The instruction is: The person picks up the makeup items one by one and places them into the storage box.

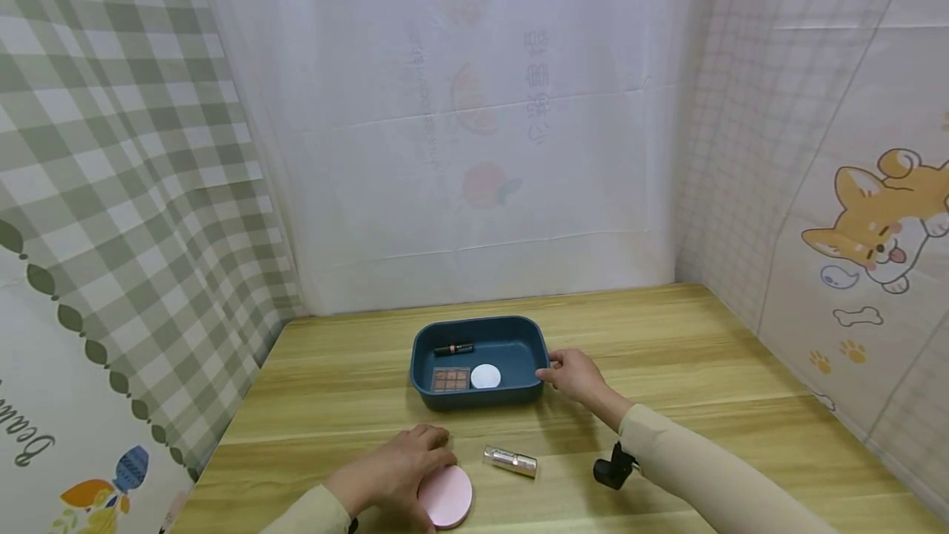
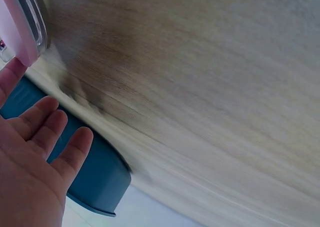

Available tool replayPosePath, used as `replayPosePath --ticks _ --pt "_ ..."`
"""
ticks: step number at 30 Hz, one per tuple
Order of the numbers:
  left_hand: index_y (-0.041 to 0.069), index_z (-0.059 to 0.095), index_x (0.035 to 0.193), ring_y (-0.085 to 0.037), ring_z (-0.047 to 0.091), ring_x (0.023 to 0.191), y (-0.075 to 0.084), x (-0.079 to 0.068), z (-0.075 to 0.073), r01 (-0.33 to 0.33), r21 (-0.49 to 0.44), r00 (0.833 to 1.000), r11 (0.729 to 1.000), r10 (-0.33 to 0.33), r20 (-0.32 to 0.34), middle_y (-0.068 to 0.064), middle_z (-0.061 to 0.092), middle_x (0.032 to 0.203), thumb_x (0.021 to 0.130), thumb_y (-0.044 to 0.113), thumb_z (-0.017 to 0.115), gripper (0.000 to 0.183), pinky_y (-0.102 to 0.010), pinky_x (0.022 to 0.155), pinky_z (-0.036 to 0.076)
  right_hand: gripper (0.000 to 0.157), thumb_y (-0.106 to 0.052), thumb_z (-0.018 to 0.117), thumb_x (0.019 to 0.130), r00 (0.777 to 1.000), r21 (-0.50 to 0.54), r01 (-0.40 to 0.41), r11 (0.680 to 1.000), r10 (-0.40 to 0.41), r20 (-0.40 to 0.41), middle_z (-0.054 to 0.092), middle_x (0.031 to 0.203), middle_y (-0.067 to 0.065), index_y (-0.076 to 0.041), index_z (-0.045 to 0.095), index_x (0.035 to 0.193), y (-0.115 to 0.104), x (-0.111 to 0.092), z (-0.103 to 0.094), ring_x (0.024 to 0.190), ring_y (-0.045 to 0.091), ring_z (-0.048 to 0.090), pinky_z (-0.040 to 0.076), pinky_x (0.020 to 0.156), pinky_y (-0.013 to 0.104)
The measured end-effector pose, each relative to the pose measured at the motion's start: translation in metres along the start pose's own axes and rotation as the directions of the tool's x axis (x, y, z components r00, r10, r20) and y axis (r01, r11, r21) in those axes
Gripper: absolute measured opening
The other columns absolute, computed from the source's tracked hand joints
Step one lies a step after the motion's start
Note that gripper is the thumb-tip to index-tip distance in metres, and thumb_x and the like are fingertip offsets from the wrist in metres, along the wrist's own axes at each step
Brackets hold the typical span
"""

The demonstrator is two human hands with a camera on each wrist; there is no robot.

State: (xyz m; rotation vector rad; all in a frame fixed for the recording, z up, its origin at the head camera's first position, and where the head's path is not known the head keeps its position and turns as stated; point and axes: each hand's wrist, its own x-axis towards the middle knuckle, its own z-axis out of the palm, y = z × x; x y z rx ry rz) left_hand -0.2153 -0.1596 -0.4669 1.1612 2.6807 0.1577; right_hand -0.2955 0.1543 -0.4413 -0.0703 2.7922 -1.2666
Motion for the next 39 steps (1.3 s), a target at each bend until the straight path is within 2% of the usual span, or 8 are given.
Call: replayPosePath --ticks 7,13,19,24,32,39 --pt "0.023 0.062 0.123 -0.023 0.045 0.127 0.002 0.001 0.003 -0.002 0.0 0.998 1.0 0.002 -0.056 -0.005 0.048 0.14 0.063 0.06 0.087 0.075 -0.043 0.102 0.043 0.04 -0.011 0.071 0.091 1.0 0.0 0.004 1.0 -0.004 -0.002 0.069 0.082 0.005 0.01 0.063 0.124 0.0 0.001 0.0 0.069 0.015 0.059 0.045 0.059 0.03" --pt "0.017 0.063 0.122 -0.027 0.046 0.128 0.001 0.004 -0.004 0.006 -0.005 0.997 1.0 -0.006 -0.083 -0.011 0.048 0.141 0.064 0.056 0.088 0.075 -0.044 0.104 0.042 0.04 -0.012 0.071 0.091 1.0 -0.006 0.007 1.0 -0.007 0.001 0.069 0.083 0.005 0.01 0.063 0.124 0.001 0.0 0.0 0.07 0.015 0.059 0.045 0.06 0.031" --pt "0.017 0.064 0.123 -0.029 0.044 0.13 0.0 0.01 -0.016 -0.001 0.012 0.991 1.0 0.003 -0.135 -0.013 0.047 0.143 0.063 0.057 0.088 0.076 -0.045 0.103 0.043 0.039 -0.011 0.07 0.092 1.0 -0.011 0.011 1.0 -0.011 0.0 0.069 0.082 0.004 0.01 0.063 0.124 0.0 -0.001 -0.001 0.07 0.016 0.06 0.045 0.06 0.031" --pt "0.018 0.065 0.122 -0.031 0.044 0.13 0.0 0.015 -0.029 0.01 -0.013 0.985 1.0 -0.012 -0.172 -0.014 0.047 0.144 0.064 0.055 0.087 0.072 -0.047 0.101 0.045 0.041 -0.011 0.07 0.092 1.0 -0.005 0.007 1.0 -0.007 0.004 0.069 0.083 0.004 0.011 0.061 0.125 -0.001 -0.002 -0.001 0.071 0.016 0.06 0.047 0.061 0.032" --pt "0.016 0.066 0.119 -0.031 0.044 0.128 -0.004 0.024 -0.051 0.021 -0.016 0.977 1.0 -0.024 -0.213 -0.013 0.048 0.141 0.064 0.053 0.088 0.07 -0.046 0.095 0.049 0.047 -0.013 0.07 0.092 1.0 -0.016 0.008 1.0 -0.008 0.009 0.07 0.088 0.006 0.013 0.057 0.129 0.0 -0.001 -0.002 0.073 0.016 0.062 0.051 0.068 0.036" --pt "0.013 0.064 0.126 -0.036 0.038 0.133 -0.011 0.035 -0.063 0.017 -0.048 0.971 0.999 -0.028 -0.238 -0.016 0.046 0.142 0.067 0.048 0.088 0.073 -0.052 0.099 0.045 0.049 -0.014 0.07 0.092 1.0 -0.026 -0.002 1.0 0.002 0.011 0.071 0.094 0.009 0.013 0.056 0.131 -0.001 -0.001 -0.002 0.077 0.018 0.064 0.053 0.072 0.039"
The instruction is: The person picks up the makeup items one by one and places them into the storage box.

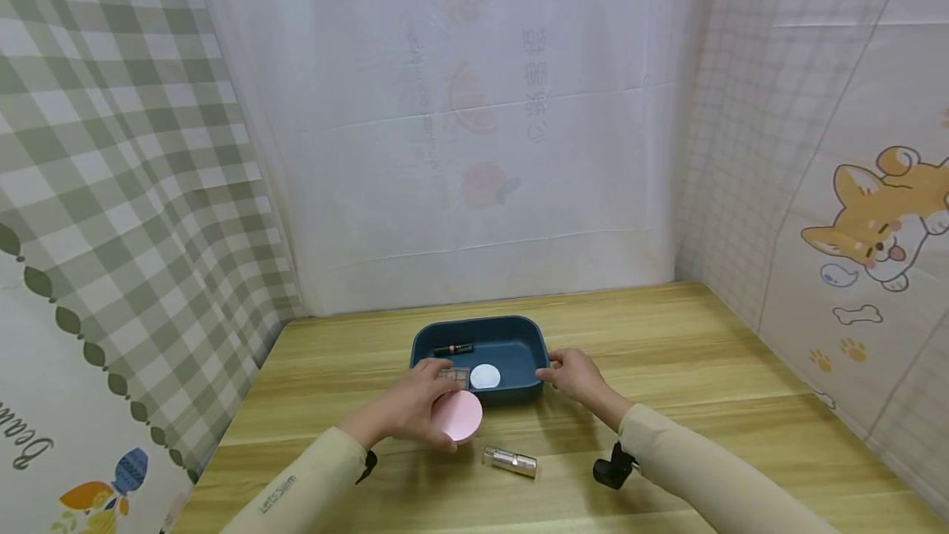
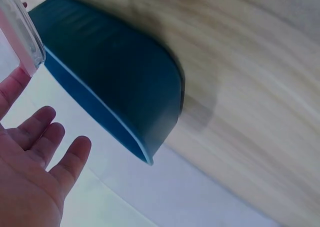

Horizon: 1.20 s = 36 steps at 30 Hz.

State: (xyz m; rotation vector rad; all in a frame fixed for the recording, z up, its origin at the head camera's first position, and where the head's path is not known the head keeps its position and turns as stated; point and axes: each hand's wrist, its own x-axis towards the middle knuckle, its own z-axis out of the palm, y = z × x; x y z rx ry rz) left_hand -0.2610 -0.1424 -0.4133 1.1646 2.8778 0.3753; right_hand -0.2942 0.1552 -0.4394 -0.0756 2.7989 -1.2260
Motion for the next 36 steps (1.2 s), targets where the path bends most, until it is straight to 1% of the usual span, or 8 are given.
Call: replayPosePath --ticks 5,9,17,20,23,27,31,36 --pt "0.013 0.065 0.125 -0.038 0.035 0.137 -0.006 0.01 -0.005 0.027 -0.047 1.0 0.999 -0.027 -0.01 -0.018 0.044 0.146 0.068 0.047 0.088 0.07 -0.055 0.101 0.042 0.049 -0.014 0.07 0.093 1.0 -0.002 -0.005 1.0 0.005 0.005 0.071 0.099 0.012 0.013 0.056 0.131 -0.001 0.0 0.0 0.079 0.019 0.066 0.054 0.073 0.04" --pt "0.012 0.066 0.121 -0.037 0.036 0.135 -0.013 0.021 -0.007 0.066 -0.031 0.998 0.997 -0.067 -0.011 -0.017 0.045 0.144 0.069 0.049 0.087 0.068 -0.054 0.103 0.04 0.049 -0.014 0.07 0.092 1.0 0.002 -0.009 1.0 0.009 0.005 0.071 0.101 0.013 0.012 0.056 0.131 0.0 0.001 0.0 0.079 0.019 0.066 0.054 0.074 0.04" --pt "0.009 0.067 0.118 -0.041 0.039 0.133 -0.024 0.044 -0.012 0.14 0.003 0.99 0.99 -0.139 -0.029 -0.023 0.047 0.142 0.067 0.05 0.087 0.068 -0.057 0.102 0.039 0.046 -0.014 0.071 0.091 1.0 0.003 -0.001 1.0 0.001 -0.008 0.068 0.085 0.005 0.012 0.059 0.127 0.002 0.003 0.001 0.074 0.016 0.062 0.051 0.067 0.035" --pt "0.009 0.067 0.121 -0.038 0.039 0.134 -0.023 0.052 -0.014 0.189 0.003 0.982 0.982 -0.189 -0.013 -0.022 0.045 0.144 0.068 0.051 0.086 0.071 -0.055 0.105 0.038 0.045 -0.014 0.071 0.091 1.0 0.007 0.0 1.0 0.0 -0.009 0.067 0.082 0.004 0.011 0.059 0.127 0.002 0.003 0.001 0.073 0.016 0.061 0.05 0.065 0.034" --pt "0.009 0.066 0.122 -0.036 0.039 0.133 -0.022 0.06 -0.015 0.22 0.019 0.975 0.975 -0.22 -0.003 -0.02 0.044 0.145 0.069 0.052 0.085 0.071 -0.054 0.105 0.037 0.045 -0.014 0.071 0.091 1.0 0.008 -0.002 1.0 0.002 -0.012 0.067 0.083 0.004 0.011 0.06 0.127 0.002 0.003 0.001 0.073 0.016 0.061 0.05 0.065 0.033" --pt "0.012 0.067 0.121 -0.034 0.039 0.132 -0.02 0.07 -0.014 0.229 0.053 0.973 0.972 -0.229 -0.007 -0.018 0.045 0.145 0.069 0.055 0.083 0.07 -0.052 0.105 0.038 0.044 -0.014 0.071 0.091 1.0 0.007 -0.002 1.0 0.002 -0.012 0.067 0.082 0.004 0.01 0.061 0.126 0.001 0.002 0.001 0.073 0.016 0.061 0.05 0.066 0.033" --pt "0.012 0.067 0.12 -0.034 0.04 0.131 -0.017 0.077 -0.013 0.239 0.06 0.971 0.969 -0.238 -0.017 -0.018 0.046 0.144 0.07 0.055 0.082 0.068 -0.052 0.103 0.038 0.043 -0.013 0.071 0.091 1.0 0.013 -0.001 1.0 0.001 -0.011 0.066 0.08 0.003 0.01 0.061 0.126 0.001 0.002 0.001 0.072 0.016 0.06 0.049 0.064 0.033" --pt "0.009 0.067 0.119 -0.035 0.04 0.131 -0.017 0.085 -0.01 0.289 0.034 0.957 0.957 -0.288 -0.035 -0.019 0.047 0.142 0.069 0.053 0.084 0.068 -0.052 0.104 0.037 0.044 -0.014 0.071 0.091 1.0 0.012 0.0 1.0 0.0 -0.012 0.067 0.083 0.004 0.011 0.061 0.126 0.002 0.002 0.001 0.073 0.016 0.061 0.05 0.066 0.034"
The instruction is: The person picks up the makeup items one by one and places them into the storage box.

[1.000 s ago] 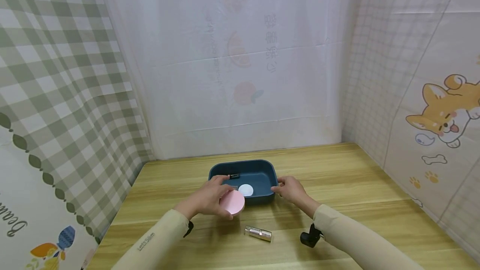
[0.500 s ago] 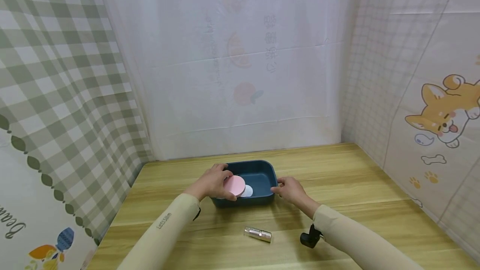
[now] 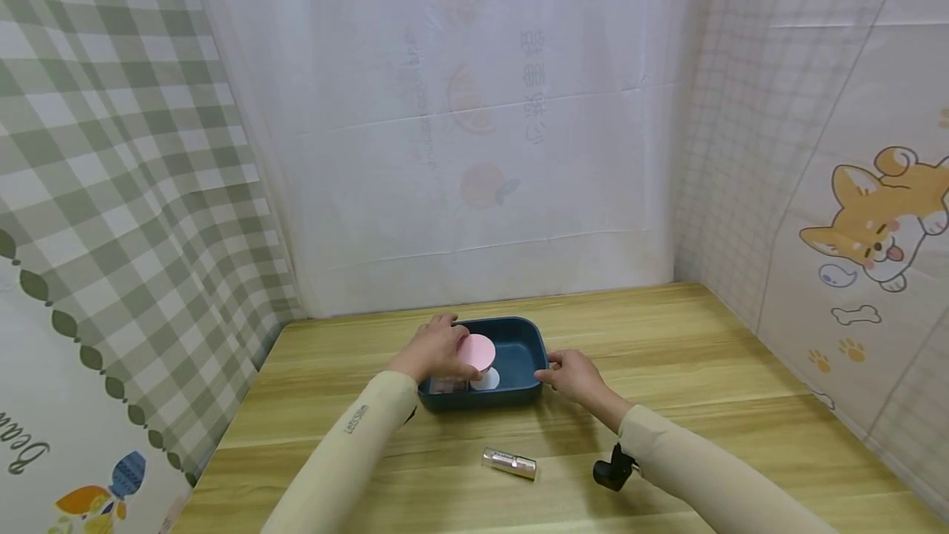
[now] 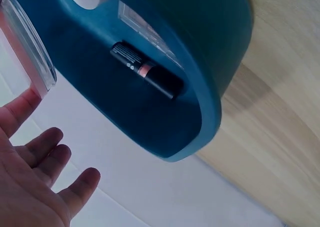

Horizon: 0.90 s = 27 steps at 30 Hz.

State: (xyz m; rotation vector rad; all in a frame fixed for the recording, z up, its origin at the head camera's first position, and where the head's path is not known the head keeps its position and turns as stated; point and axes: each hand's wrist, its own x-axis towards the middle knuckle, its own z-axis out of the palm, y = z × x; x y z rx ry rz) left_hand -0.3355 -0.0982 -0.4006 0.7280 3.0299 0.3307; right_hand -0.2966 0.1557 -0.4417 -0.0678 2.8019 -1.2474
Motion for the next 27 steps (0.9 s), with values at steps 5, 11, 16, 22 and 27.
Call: replayPosePath --ticks 5,11,16,22,27 --pt "0.008 0.069 0.116 -0.034 0.042 0.128 -0.001 0.008 0.005 0.062 -0.038 0.998 0.997 -0.062 -0.016 -0.018 0.049 0.14 0.068 0.052 0.086 0.067 -0.054 0.105 0.036 0.044 -0.014 0.071 0.091 1.0 0.0 0.003 1.0 -0.003 -0.001 0.065 0.079 0.003 0.011 0.06 0.126 0.0 0.0 0.0 0.071 0.015 0.059 0.048 0.063 0.032" --pt "0.009 0.07 0.111 -0.033 0.045 0.124 0.002 0.018 0.01 0.104 -0.03 0.993 0.994 -0.105 -0.045 -0.016 0.052 0.135 0.067 0.054 0.086 0.064 -0.055 0.102 0.038 0.044 -0.013 0.071 0.091 1.0 0.005 0.0 1.0 0.0 0.0 0.065 0.08 0.005 0.012 0.06 0.126 0.0 -0.001 0.0 0.071 0.016 0.059 0.048 0.064 0.032" --pt "0.006 0.07 0.111 -0.037 0.043 0.128 0.01 0.024 0.016 0.136 -0.018 0.988 0.991 -0.137 -0.077 -0.02 0.05 0.139 0.069 0.053 0.085 0.065 -0.056 0.101 0.037 0.044 -0.013 0.071 0.091 1.0 -0.001 -0.007 1.0 0.007 -0.005 0.067 0.081 0.005 0.012 0.06 0.126 -0.001 -0.001 0.0 0.073 0.016 0.06 0.05 0.065 0.033" --pt "0.005 0.068 0.113 -0.033 0.045 0.12 0.018 0.035 0.028 0.18 0.018 0.978 0.983 -0.177 -0.107 -0.017 0.052 0.127 0.069 0.057 0.084 0.07 -0.052 0.097 0.039 0.042 -0.013 0.071 0.091 1.0 0.017 -0.016 1.0 0.016 -0.004 0.066 0.08 0.006 0.01 0.061 0.125 -0.002 -0.002 0.0 0.071 0.016 0.059 0.047 0.062 0.03" --pt "0.004 0.067 0.116 -0.034 0.044 0.124 0.025 0.042 0.035 0.2 0.016 0.973 0.98 -0.197 -0.118 -0.018 0.05 0.13 0.069 0.057 0.085 0.073 -0.056 0.102 0.035 0.041 -0.012 0.07 0.092 1.0 0.027 -0.019 0.999 0.019 0.0 0.067 0.081 0.01 0.011 0.061 0.125 -0.003 -0.002 0.0 0.07 0.016 0.057 0.044 0.06 0.029"
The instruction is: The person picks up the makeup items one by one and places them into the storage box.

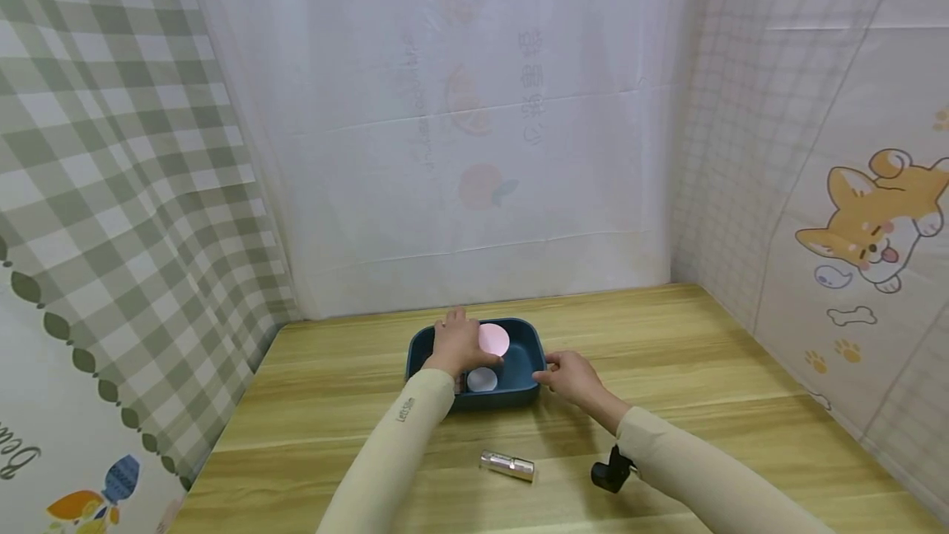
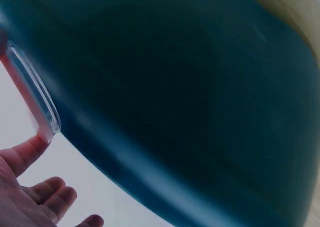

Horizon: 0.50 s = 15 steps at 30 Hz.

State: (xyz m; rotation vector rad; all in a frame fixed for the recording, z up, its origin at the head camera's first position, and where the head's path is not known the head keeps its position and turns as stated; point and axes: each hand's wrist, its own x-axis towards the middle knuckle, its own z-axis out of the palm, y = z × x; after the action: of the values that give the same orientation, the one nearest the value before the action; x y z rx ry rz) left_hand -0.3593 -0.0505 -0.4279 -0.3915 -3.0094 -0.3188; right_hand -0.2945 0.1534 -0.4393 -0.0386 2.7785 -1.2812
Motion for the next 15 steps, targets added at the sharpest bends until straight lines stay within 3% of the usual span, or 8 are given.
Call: replayPosePath --ticks 8,15 --pt "0.003 0.066 0.123 -0.035 0.036 0.134 0.014 0.003 0.01 0.061 0.078 0.997 0.995 -0.064 0.032 -0.019 0.045 0.14 0.07 0.062 0.082 0.08 -0.064 0.109 0.026 0.041 -0.013 0.07 0.092 1.0 -0.009 0.004 1.0 -0.004 -0.001 0.066 0.079 0.008 0.009 0.062 0.125 0.003 0.002 0.001 0.069 0.016 0.057 0.045 0.06 0.028" --pt "0.005 0.064 0.128 -0.036 0.035 0.135 0.02 0.003 0.02 0.056 0.144 0.997 0.988 -0.063 0.04 -0.02 0.04 0.146 0.072 0.065 0.079 0.084 -0.065 0.109 0.025 0.039 -0.012 0.071 0.091 0.999 -0.023 0.043 0.999 -0.043 -0.012 0.067 0.076 0.008 0.01 0.064 0.122 0.004 0.002 0.001 0.066 0.014 0.057 0.044 0.059 0.029"
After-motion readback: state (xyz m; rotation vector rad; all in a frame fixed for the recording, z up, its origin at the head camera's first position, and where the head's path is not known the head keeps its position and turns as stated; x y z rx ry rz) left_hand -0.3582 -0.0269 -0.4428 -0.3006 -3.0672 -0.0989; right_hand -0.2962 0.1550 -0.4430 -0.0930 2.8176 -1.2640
